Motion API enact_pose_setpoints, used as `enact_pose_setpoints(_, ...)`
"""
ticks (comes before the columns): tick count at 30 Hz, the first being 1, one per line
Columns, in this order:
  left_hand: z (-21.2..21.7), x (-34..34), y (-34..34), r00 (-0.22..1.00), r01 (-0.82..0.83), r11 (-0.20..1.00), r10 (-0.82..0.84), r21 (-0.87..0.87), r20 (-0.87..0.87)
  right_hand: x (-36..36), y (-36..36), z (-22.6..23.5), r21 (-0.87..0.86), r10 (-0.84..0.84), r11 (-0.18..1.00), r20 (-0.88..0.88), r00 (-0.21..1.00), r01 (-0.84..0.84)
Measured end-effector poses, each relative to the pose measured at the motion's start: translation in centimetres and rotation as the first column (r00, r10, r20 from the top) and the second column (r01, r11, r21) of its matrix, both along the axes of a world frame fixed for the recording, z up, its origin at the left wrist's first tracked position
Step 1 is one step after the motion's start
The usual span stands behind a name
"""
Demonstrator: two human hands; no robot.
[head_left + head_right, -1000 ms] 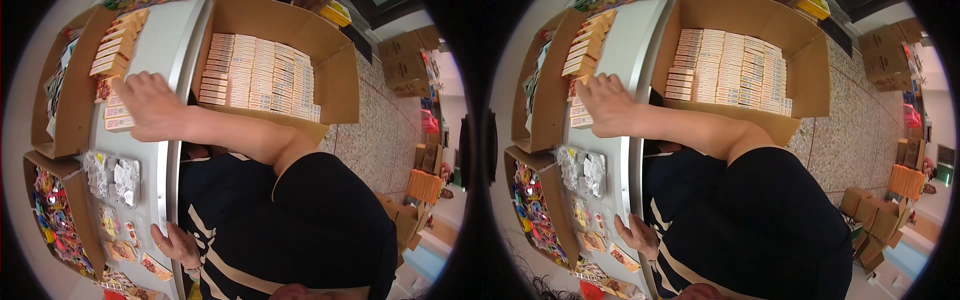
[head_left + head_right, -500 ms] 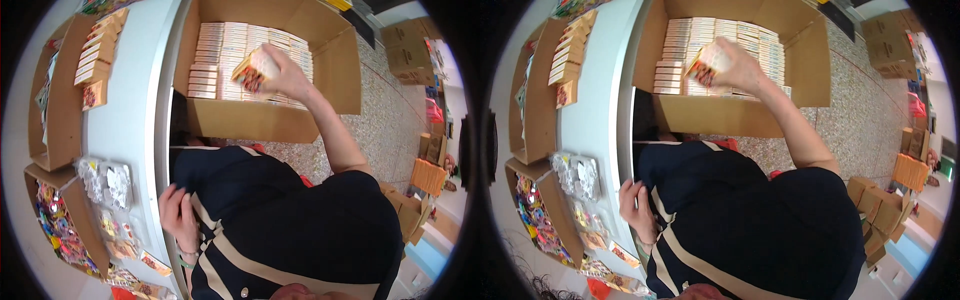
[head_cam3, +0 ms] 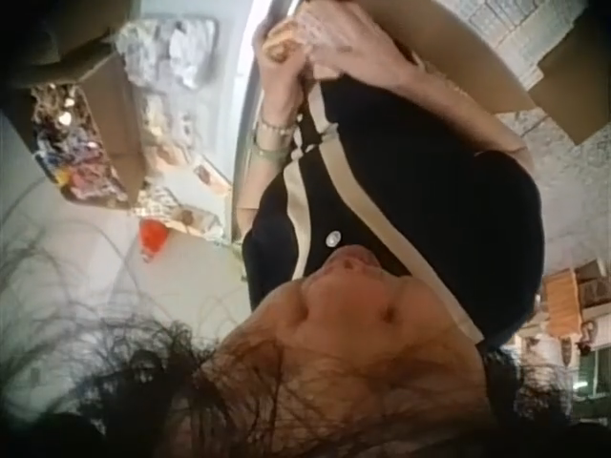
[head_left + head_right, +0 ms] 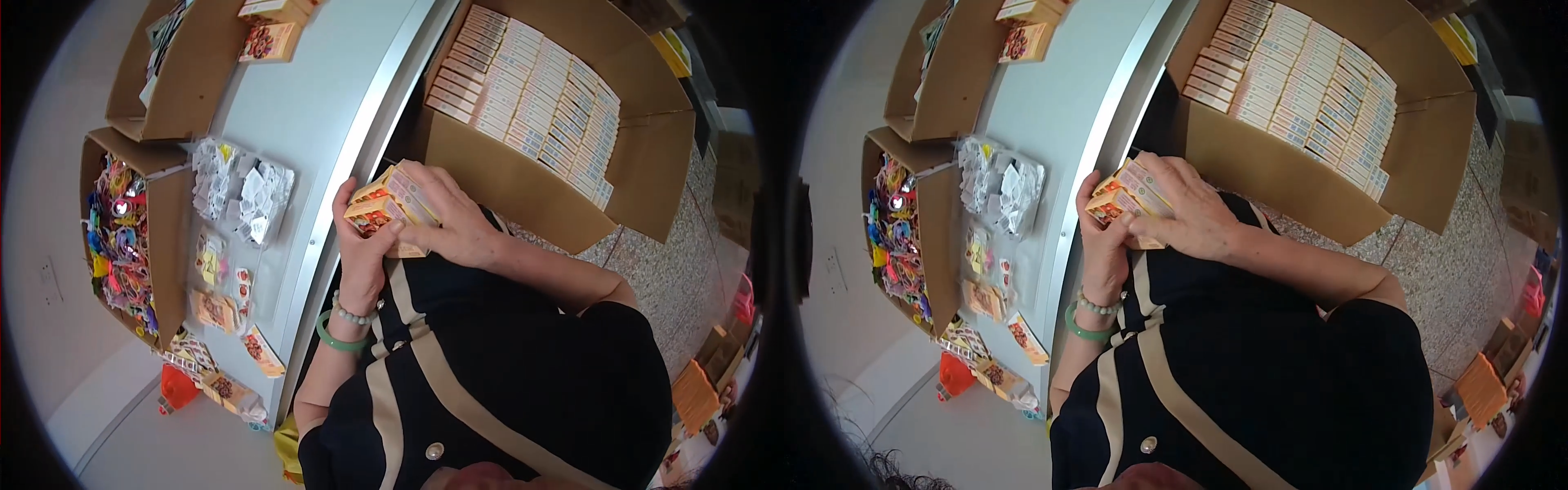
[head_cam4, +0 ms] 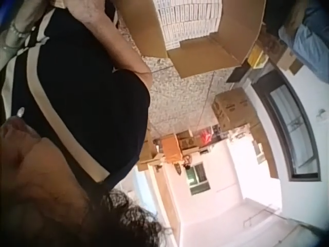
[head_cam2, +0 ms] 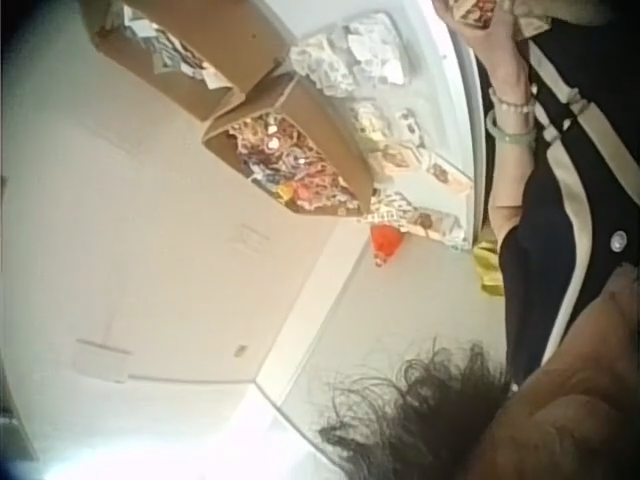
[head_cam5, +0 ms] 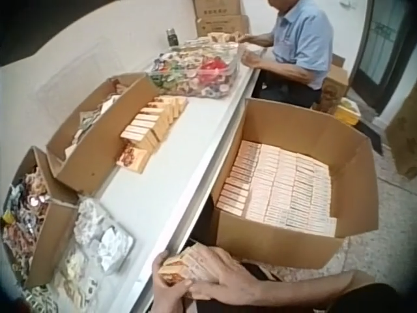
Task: Packaging small toys into individual plastic pouches and then organizing them into a large cardboard box.
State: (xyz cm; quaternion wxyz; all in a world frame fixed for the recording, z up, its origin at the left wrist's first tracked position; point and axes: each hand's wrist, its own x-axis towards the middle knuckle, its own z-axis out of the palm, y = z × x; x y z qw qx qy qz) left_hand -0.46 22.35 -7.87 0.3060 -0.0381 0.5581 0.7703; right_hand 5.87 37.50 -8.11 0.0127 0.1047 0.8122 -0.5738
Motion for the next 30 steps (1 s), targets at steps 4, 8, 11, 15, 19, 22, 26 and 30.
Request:
enact_pose_setpoints(4, 0.2, -0.4, -1.2, 0.998, 0.057, 0.997, -0.056, -0.046, 0.019, -0.3, 0.5, -1.6, -0.264, 0.022, 0.964, 0.008, 1.000, -0.019)
enact_pose_setpoints(8, 0.0, 0.1, -1.8, 0.994, 0.031, 0.995, -0.021, -0.098, 0.110, -0.2, -0.2, -1.9, -0.275, -0.070, 0.956, 0.116, 0.991, 0.100)
enact_pose_setpoints(11, 0.0, 0.3, -2.3, 0.991, 0.042, 0.998, -0.037, -0.038, 0.127, -0.7, 0.6, -2.4, -0.426, 0.003, 0.903, 0.110, 0.994, 0.044)
enact_pose_setpoints(15, -0.7, 0.2, -2.8, 0.986, 0.055, 0.998, -0.057, 0.018, 0.159, -1.2, 1.8, -3.1, -0.672, 0.133, 0.739, 0.215, 0.968, 0.047)
enact_pose_setpoints(19, -1.9, 0.2, -2.9, 0.980, -0.013, 0.996, -0.006, 0.093, 0.200, -0.6, 1.1, -2.6, -0.444, -0.032, 0.886, 0.225, 0.974, 0.132)
enact_pose_setpoints(22, -2.3, 0.0, -2.8, 0.955, -0.013, 0.986, -0.038, 0.169, 0.294, 0.1, -0.1, -2.6, -0.256, -0.126, 0.952, 0.165, 0.978, 0.166)
enact_pose_setpoints(26, -1.5, 0.3, -1.2, 0.941, 0.075, 0.966, -0.151, 0.248, 0.303, 1.1, -0.3, -2.7, -0.083, -0.123, 0.989, -0.033, 0.992, 0.120)
enact_pose_setpoints(30, -2.8, -0.3, -1.3, 0.907, 0.169, 0.954, -0.248, 0.247, 0.340, 0.7, 0.6, -1.4, -0.036, -0.065, 0.997, 0.137, 0.988, 0.070)
